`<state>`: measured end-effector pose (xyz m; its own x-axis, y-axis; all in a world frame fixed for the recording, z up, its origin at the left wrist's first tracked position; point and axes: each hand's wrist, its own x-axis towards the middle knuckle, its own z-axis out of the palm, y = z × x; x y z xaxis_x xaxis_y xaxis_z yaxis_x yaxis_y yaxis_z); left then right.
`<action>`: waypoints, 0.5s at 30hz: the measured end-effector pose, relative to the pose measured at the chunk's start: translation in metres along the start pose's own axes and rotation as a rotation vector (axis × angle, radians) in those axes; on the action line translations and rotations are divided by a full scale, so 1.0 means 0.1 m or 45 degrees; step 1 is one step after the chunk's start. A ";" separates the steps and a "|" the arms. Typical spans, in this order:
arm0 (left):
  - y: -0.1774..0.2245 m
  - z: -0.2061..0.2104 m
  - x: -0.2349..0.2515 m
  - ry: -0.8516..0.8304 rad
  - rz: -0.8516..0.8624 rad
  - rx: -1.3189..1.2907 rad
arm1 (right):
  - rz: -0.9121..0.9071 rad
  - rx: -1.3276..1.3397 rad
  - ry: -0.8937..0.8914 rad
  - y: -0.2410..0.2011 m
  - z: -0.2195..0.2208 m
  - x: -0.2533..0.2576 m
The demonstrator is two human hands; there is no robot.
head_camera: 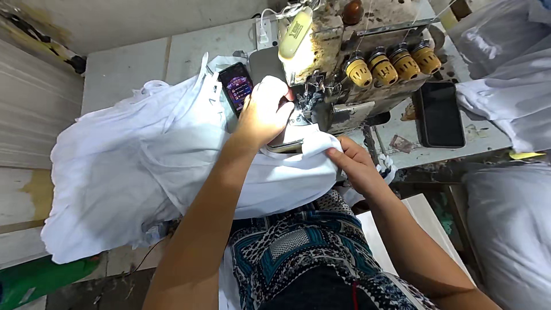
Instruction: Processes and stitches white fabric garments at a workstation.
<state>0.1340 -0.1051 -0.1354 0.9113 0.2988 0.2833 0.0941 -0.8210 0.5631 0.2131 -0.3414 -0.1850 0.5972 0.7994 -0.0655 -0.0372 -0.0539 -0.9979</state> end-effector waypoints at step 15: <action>0.21 0.10 0.25 -0.017 -0.334 0.386 | 0.019 -0.152 0.063 -0.04 -0.05 0.17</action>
<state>0.1632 -0.1197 -0.1243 0.8456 0.5126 0.1490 0.4365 -0.8246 0.3598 0.2275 -0.3306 -0.1823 0.6365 0.7674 -0.0771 0.0475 -0.1388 -0.9892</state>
